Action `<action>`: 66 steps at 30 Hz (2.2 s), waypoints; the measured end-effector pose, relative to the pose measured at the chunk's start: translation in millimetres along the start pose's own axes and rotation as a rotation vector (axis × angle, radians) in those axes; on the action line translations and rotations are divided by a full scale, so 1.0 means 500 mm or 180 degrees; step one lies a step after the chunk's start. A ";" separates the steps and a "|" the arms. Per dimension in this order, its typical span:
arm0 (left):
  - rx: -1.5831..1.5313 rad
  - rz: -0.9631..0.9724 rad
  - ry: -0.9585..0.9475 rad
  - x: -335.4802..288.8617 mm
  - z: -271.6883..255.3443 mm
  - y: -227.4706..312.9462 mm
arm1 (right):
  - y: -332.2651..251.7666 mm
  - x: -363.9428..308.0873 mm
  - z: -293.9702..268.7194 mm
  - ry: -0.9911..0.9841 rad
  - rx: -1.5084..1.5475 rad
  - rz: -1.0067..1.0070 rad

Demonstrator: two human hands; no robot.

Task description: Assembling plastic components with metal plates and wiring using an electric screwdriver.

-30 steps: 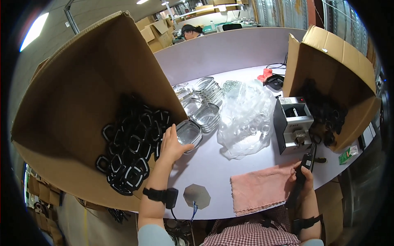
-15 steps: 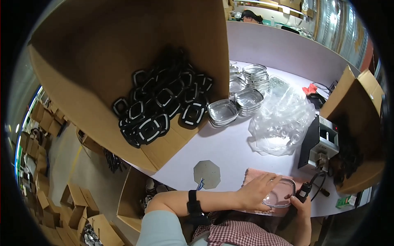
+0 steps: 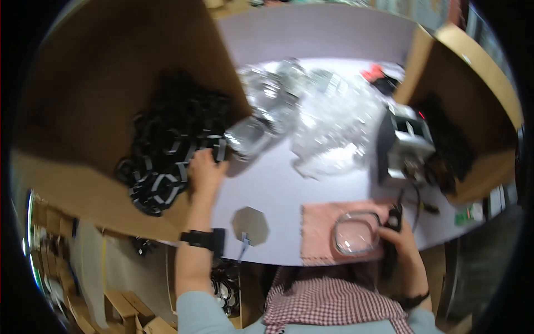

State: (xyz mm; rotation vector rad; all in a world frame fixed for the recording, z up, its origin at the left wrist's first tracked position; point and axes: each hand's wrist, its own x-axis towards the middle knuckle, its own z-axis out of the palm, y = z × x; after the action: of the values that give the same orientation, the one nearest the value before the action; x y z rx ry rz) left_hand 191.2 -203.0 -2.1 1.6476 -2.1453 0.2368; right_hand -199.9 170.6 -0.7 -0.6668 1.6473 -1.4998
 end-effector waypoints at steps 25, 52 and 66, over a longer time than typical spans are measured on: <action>-0.0377 -0.0040 -0.0383 -0.019 -0.087 -0.032 | -0.037 -0.014 -0.005 -0.0239 -0.0509 0.0375; -0.5074 -0.0751 -0.2596 -0.170 -0.244 0.319 | -0.038 -0.021 -0.007 -0.0219 -0.0427 0.0449; -0.5050 -0.1193 -0.2834 -0.180 -0.148 0.323 | -0.024 0.006 -0.009 -0.0187 -0.0479 0.0415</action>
State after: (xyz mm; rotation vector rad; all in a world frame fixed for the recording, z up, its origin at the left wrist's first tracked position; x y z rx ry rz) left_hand 73.0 -50.2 45.0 1.0020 -1.3782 -2.0123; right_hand -206.9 168.9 10.5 -0.6647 1.7363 -1.2621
